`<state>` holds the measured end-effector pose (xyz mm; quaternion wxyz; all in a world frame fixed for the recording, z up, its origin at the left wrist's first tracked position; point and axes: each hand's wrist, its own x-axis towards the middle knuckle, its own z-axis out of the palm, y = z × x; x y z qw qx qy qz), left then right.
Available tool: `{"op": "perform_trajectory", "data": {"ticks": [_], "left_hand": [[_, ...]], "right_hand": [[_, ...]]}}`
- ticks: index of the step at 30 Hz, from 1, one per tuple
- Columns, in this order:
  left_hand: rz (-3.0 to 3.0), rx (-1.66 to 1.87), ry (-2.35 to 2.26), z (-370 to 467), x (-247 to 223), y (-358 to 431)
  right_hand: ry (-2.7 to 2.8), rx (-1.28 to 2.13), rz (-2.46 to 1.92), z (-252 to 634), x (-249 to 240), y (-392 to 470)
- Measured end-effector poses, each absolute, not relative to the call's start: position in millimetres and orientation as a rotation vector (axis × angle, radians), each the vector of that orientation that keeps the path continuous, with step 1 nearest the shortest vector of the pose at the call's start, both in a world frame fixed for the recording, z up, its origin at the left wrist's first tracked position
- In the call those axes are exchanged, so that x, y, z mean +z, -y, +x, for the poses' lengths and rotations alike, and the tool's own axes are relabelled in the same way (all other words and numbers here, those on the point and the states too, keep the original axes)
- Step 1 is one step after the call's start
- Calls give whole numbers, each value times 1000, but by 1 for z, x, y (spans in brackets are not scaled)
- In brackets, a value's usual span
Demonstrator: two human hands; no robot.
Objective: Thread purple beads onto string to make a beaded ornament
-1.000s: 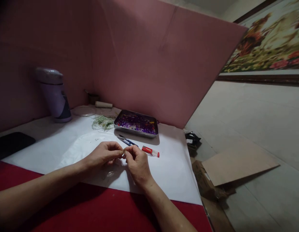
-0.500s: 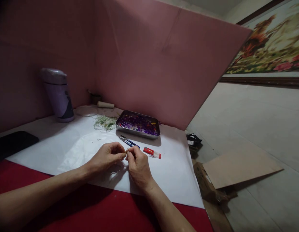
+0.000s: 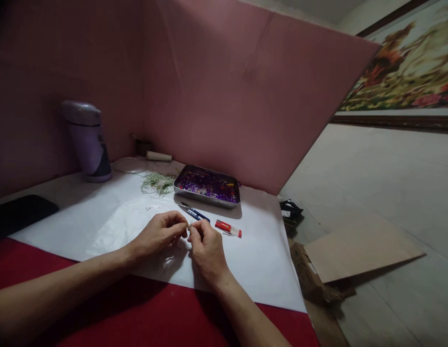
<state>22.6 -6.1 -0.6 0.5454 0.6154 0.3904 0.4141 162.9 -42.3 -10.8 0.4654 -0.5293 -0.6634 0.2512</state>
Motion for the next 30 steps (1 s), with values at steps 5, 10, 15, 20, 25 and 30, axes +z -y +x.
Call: {"op": "perform_trajectory", "data": {"ticks": [5,10,15,20,25,30], "left_hand": [[1381,857,-857,20,6,8],[1518,992,-857,20,3,7],[1495,1006,-894,22,-1,5],[1375,915,-853,21,1,5],[1460,951,-777,20,-1,6],[1417,978,-858,21,-3,5]], "right_hand": [[1667,636,-1233,165,-10,41],[1676,637,-1263,163,-11,41],[1579,667,-1270,162,-13,42],[1521,748,-1257,162,-15,42],[1535,743,-1243,160,-15,41],[1521,722,-1262,159,-15,41]]}}
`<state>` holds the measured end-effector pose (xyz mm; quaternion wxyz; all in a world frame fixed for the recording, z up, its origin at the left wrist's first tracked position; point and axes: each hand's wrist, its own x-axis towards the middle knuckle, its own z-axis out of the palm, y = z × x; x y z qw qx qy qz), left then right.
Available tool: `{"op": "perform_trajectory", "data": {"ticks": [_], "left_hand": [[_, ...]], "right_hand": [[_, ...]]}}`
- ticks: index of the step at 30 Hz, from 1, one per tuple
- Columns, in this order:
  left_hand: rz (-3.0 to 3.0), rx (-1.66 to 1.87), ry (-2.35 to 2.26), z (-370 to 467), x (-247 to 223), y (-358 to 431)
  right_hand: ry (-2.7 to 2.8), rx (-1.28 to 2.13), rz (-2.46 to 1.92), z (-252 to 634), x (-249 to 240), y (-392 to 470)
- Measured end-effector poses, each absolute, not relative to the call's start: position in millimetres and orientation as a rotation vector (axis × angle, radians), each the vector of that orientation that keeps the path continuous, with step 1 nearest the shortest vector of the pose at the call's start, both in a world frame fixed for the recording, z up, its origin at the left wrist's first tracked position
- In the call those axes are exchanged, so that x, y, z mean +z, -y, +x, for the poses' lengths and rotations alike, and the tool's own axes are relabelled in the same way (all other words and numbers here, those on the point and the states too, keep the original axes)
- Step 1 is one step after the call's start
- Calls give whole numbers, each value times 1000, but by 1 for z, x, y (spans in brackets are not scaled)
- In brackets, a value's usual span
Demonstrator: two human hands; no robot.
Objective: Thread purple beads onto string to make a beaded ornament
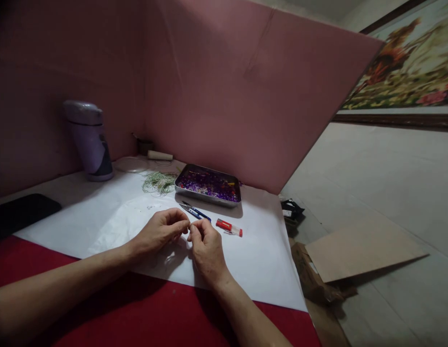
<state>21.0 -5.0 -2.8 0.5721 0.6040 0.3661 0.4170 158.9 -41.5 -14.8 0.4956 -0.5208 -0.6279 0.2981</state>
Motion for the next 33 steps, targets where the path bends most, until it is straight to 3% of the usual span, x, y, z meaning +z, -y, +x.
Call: {"op": "perform_trajectory", "data": {"ticks": [9,21,33], "left_hand": [[1353,901,-837,19,2,6],[1850,1062,-988,19,-2,4],[1865,959,-974,22,-2,5]], "right_hand": [[1492,688,-1293,158,-14,43],[1524,628,-1322,158,-13,44],[1670,256,-1230,159,-12,44]]}}
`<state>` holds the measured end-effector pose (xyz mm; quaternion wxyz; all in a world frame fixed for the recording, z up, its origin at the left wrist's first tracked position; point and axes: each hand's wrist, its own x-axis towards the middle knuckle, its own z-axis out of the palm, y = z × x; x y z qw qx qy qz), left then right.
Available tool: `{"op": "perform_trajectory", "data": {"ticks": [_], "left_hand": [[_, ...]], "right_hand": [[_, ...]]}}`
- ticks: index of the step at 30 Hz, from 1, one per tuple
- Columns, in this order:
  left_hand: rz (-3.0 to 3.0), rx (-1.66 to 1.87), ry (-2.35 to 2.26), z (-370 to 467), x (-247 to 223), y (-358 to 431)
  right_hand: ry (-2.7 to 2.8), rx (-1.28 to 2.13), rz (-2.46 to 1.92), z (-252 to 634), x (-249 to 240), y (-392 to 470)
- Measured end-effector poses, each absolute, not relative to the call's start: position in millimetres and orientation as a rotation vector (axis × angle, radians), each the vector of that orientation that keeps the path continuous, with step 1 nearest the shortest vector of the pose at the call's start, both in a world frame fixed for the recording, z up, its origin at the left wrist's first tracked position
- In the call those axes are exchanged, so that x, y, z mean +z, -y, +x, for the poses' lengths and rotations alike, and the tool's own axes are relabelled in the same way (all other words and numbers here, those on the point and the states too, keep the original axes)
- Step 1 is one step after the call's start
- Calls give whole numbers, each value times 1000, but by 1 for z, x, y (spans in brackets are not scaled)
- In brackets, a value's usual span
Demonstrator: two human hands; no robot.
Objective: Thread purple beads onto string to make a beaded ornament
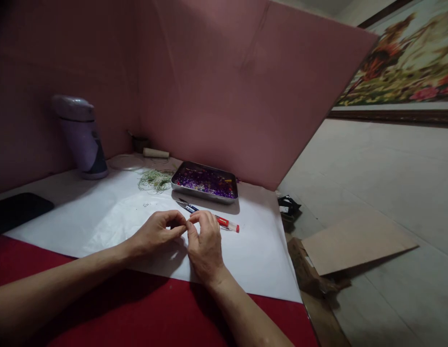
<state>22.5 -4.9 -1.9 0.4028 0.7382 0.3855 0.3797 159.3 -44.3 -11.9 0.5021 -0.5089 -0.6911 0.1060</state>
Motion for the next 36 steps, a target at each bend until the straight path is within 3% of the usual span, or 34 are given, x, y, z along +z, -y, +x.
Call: {"op": "perform_trajectory", "data": {"ticks": [6,16,36], "left_hand": [[1722,919,-940,22,-4,5],[1303,864,-1002,20,12,7],[1323,934,-1002,19,7,2]], "right_hand": [[1390,601,-1285,156,-17,44],[1328,879,-1274,155,-15,44],[1862,219,-1422,156,-11,52]]}}
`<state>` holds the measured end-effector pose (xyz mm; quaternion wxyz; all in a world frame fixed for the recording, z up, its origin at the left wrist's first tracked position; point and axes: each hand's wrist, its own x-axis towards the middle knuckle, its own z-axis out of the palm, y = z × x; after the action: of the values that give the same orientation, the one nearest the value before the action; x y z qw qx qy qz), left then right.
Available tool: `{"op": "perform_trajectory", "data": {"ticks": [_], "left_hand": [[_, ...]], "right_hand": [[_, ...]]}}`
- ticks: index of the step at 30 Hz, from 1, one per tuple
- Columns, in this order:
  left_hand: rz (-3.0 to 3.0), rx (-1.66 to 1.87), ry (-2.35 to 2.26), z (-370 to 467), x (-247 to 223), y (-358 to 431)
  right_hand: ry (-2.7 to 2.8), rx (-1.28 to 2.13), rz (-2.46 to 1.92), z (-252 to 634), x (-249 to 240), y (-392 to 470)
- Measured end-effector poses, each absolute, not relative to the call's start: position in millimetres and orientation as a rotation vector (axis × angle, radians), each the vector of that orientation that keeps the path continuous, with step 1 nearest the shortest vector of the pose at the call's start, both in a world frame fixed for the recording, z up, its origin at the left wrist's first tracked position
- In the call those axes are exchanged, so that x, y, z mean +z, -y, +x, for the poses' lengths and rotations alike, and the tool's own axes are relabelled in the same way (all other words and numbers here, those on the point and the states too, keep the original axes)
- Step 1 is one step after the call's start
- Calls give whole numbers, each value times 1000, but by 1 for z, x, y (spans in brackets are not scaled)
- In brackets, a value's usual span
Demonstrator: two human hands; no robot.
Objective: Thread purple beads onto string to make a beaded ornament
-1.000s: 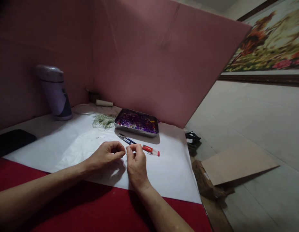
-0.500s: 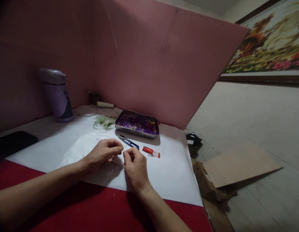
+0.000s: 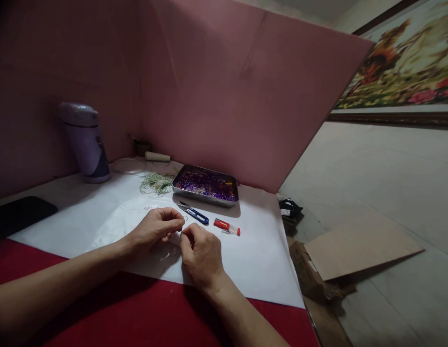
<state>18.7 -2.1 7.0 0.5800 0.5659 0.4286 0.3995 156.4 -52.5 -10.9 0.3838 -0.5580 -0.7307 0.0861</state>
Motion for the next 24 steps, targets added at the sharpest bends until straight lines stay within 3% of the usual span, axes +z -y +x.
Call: {"op": "perform_trajectory", "data": {"ticks": [12,24], "left_hand": [[1443,884,-1058,18,10,3],[1338,794,-1024,19,11,9]], "right_hand": [[1775,104,-1334,161,-3,54],[1381,654,-1080,156,-8,49]]}}
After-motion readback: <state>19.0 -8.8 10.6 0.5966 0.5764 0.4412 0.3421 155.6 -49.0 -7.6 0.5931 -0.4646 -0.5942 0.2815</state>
